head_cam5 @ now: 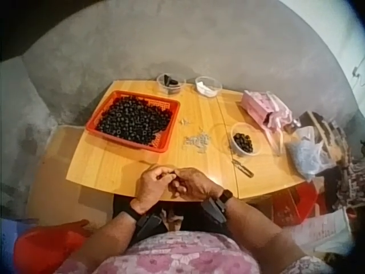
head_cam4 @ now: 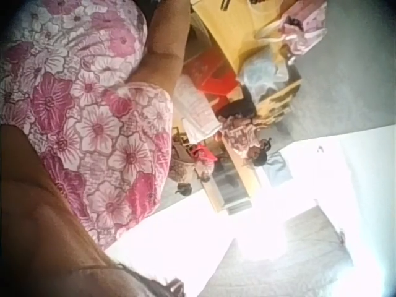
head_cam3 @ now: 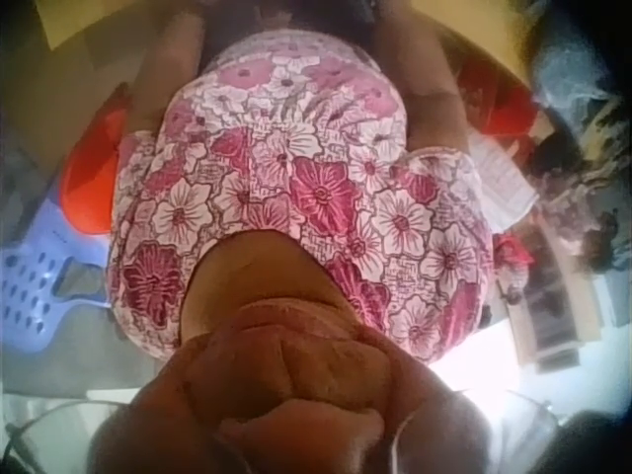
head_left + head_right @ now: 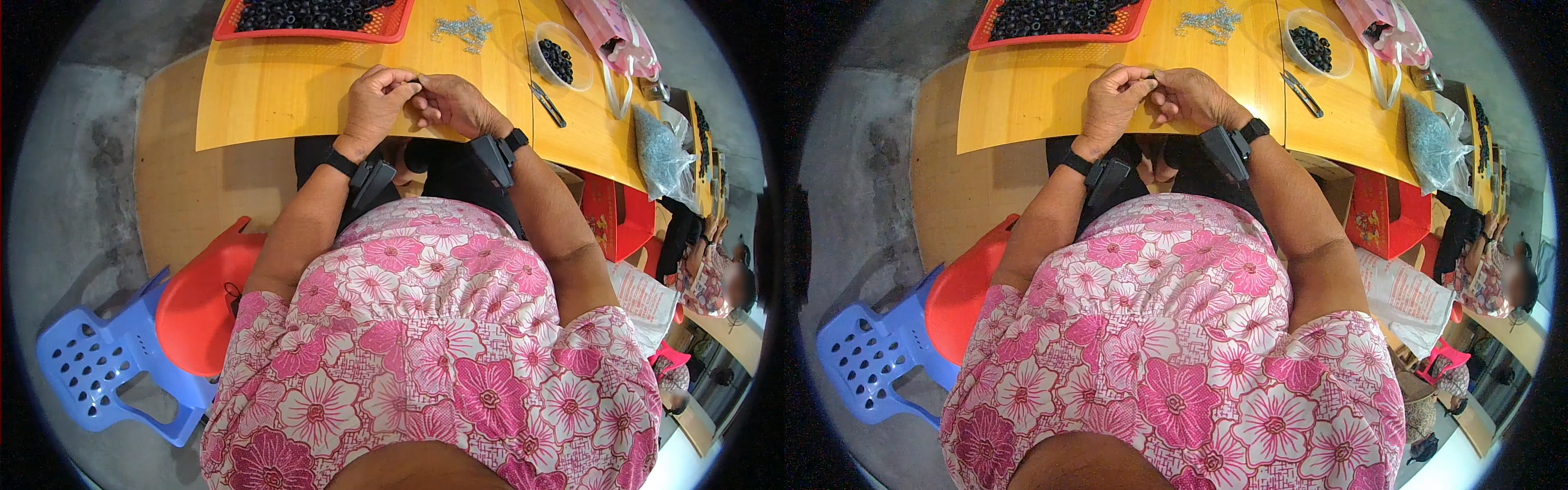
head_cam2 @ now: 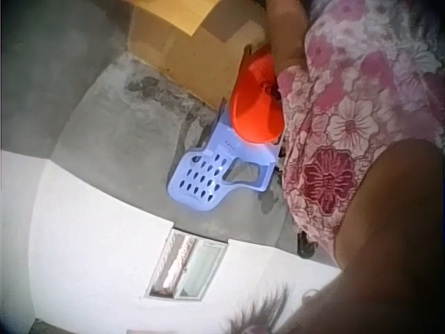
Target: The person picks up black plastic pieces and small metal inserts from the table and tray, then presses the metal inserts into the black plastic pieces by hand.
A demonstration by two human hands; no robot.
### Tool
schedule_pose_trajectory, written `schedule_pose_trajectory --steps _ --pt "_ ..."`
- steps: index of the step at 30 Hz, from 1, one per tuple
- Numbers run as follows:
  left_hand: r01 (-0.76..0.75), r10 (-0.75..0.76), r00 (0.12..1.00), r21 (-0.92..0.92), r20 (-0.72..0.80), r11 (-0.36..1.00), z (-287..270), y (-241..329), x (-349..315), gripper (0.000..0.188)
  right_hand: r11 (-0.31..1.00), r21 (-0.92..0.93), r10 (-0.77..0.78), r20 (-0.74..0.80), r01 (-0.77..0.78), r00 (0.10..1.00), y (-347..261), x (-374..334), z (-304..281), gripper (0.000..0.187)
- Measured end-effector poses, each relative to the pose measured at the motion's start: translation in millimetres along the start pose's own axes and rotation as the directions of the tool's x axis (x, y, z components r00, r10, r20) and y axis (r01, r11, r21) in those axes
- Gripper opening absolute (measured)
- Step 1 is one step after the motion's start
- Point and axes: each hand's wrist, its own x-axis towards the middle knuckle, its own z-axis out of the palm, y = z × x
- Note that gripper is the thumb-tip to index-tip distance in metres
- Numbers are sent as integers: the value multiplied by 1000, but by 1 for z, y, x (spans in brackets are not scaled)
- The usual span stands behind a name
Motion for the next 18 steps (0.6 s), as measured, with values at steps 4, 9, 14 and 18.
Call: schedule_pose_trajectory --steps 4,9,14,18 --pt "-2 2 1000 45 -1 999 2 0 -2 14 999 32 -10 -2 10 1000 4 1 -4 33" --pt "-29 28 999 57 23 998 -1 0 0 15 996 41 -84 -2 84 996 10 -1 -5 34" --pt "83 -84 996 26 36 996 0 2 0 17 992 53 -108 -95 113 990 9 -3 2 36" --pt "5 -7 1000 52 25 999 1 0 -1 16 995 34 -89 -107 93 990 7 -4 3 35"
